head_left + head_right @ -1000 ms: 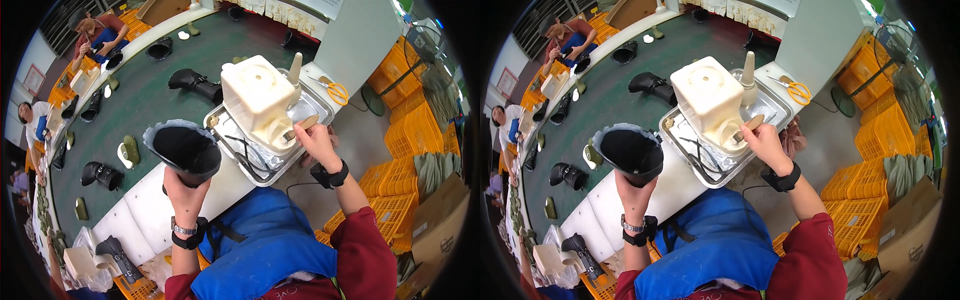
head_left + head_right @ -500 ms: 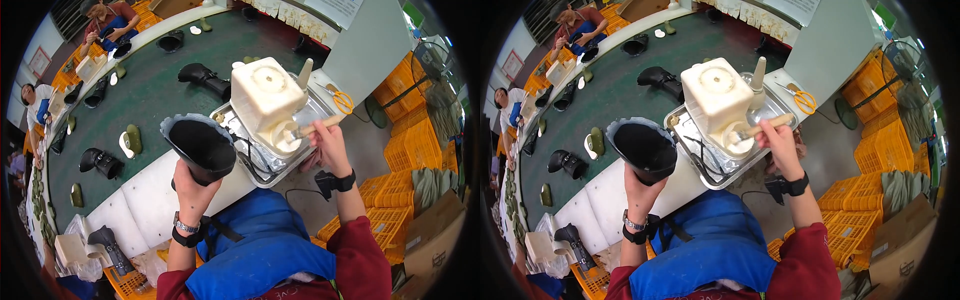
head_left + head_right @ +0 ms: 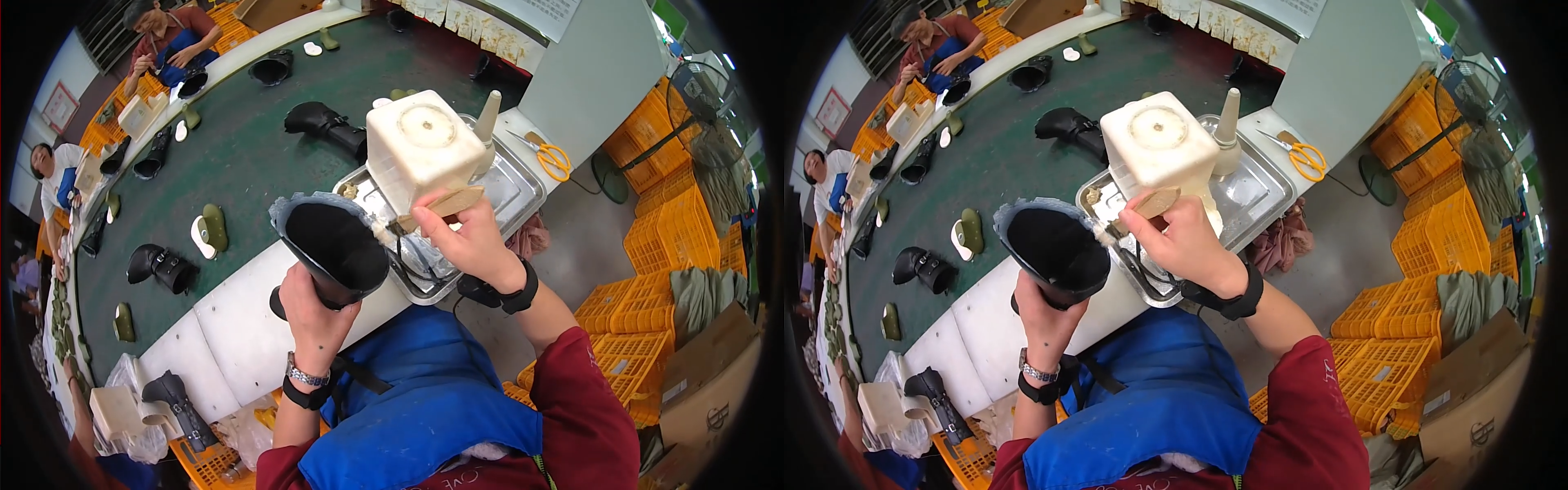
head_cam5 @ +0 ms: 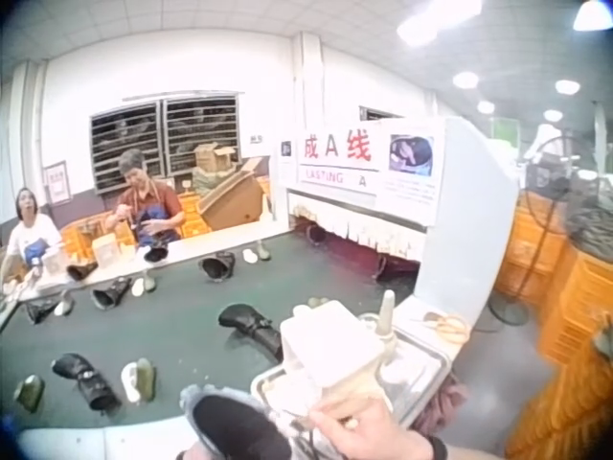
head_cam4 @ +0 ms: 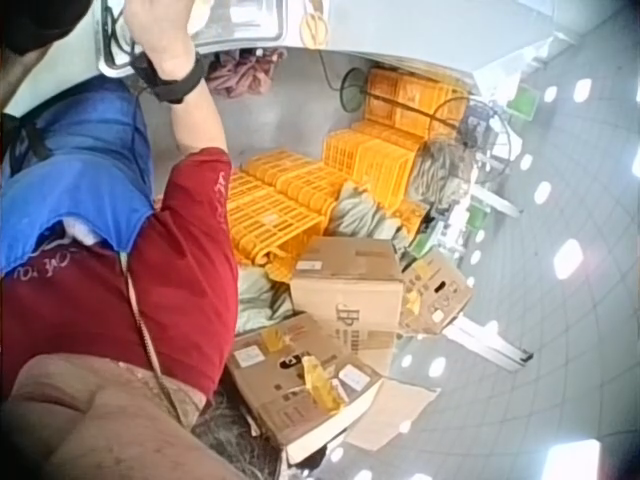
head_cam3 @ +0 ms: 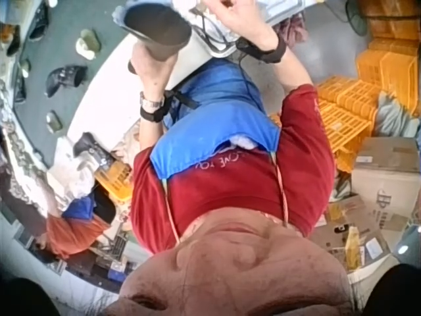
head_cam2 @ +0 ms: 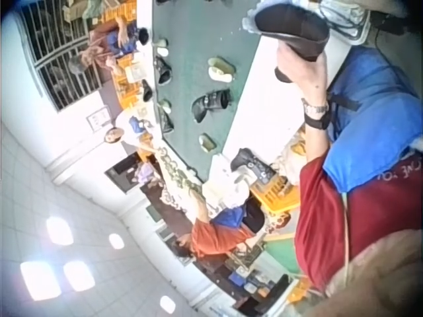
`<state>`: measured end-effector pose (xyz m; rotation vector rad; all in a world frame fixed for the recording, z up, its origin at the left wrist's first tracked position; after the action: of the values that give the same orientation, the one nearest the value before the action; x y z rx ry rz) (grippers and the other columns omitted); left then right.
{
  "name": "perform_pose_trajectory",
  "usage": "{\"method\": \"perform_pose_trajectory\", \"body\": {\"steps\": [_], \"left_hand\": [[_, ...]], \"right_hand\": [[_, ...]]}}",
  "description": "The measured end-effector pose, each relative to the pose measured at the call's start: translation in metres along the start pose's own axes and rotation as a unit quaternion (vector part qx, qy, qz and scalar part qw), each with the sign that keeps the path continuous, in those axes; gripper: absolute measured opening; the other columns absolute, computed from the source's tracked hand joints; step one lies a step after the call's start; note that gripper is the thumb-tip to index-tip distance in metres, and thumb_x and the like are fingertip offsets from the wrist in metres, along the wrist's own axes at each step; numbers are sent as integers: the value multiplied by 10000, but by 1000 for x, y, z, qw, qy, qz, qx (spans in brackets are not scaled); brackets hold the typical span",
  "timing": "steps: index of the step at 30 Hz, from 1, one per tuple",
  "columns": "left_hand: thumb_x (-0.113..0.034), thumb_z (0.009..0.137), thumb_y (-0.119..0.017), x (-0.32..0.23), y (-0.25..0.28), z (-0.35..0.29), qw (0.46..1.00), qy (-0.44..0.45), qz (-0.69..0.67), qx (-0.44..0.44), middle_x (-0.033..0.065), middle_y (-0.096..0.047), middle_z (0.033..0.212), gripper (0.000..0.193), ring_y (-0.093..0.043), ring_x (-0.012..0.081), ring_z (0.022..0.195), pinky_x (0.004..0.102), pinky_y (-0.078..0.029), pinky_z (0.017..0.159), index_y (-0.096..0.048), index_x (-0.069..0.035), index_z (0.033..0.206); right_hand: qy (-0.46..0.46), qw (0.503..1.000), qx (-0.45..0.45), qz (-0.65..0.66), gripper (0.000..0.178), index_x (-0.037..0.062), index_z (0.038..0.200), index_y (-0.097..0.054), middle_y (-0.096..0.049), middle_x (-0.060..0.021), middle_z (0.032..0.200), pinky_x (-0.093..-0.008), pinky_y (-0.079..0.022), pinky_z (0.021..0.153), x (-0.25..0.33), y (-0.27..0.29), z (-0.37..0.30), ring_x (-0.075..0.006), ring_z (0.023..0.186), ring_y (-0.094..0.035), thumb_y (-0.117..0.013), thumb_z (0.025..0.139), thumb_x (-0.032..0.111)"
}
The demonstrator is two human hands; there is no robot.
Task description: Applying glue and checking boots on an assembly line conveyor belt.
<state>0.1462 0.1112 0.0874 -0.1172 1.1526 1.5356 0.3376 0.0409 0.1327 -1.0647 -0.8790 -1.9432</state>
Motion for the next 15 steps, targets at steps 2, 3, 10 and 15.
{"method": "perform_pose_trajectory", "body": {"steps": [2, 3, 10, 15], "left_hand": [[-72, 507, -749, 0, 3, 0, 1000, -11, 23, -9, 138, -522, 908, 652, -505, 321, 832, 393, -387, 706, -449, -21, 1083], [-74, 507, -749, 2, 2, 0, 999, -7, 35, -6, 138, -523, 912, 671, -503, 322, 843, 396, -384, 715, -441, -20, 1100], [-84, 514, -753, 8, 1, -1, 999, 5, 46, 0, 140, -524, 960, 696, -497, 321, 888, 397, -373, 751, -431, -19, 1127], [-102, 533, -759, 9, 13, 2, 992, -48, 102, -51, 131, -507, 1021, 705, -482, 319, 944, 407, -356, 793, -427, -27, 1151]], "right_hand": [[-35, 999, 21, 1, 132, -17, 863, -603, -576, -30, 659, -199, -427, 505, -6, -1, -1, -58, 558, -524, -583, 844, 112], [-86, 996, 37, -7, 135, -1, 879, -602, -576, -25, 680, -186, -425, 500, -16, -3, -2, -58, 562, -527, -565, 865, 128], [-97, 988, -57, 109, 125, -23, 840, -606, -584, -31, 671, -209, -428, 523, -16, 0, -1, -58, 579, -527, -587, 832, 101], [-26, 999, 38, 27, 124, -14, 838, -601, -576, -21, 663, -205, -411, 493, -10, -27, -2, -58, 551, -511, -580, 839, 108]]}}
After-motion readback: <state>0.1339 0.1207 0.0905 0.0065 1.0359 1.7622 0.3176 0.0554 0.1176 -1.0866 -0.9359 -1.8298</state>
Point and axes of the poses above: each hand's wrist, its own z-axis towards the middle knuckle, its own y-axis out of the back of the hand, x = y × z, the point moved 10 cm from there along z, towards the middle knuckle
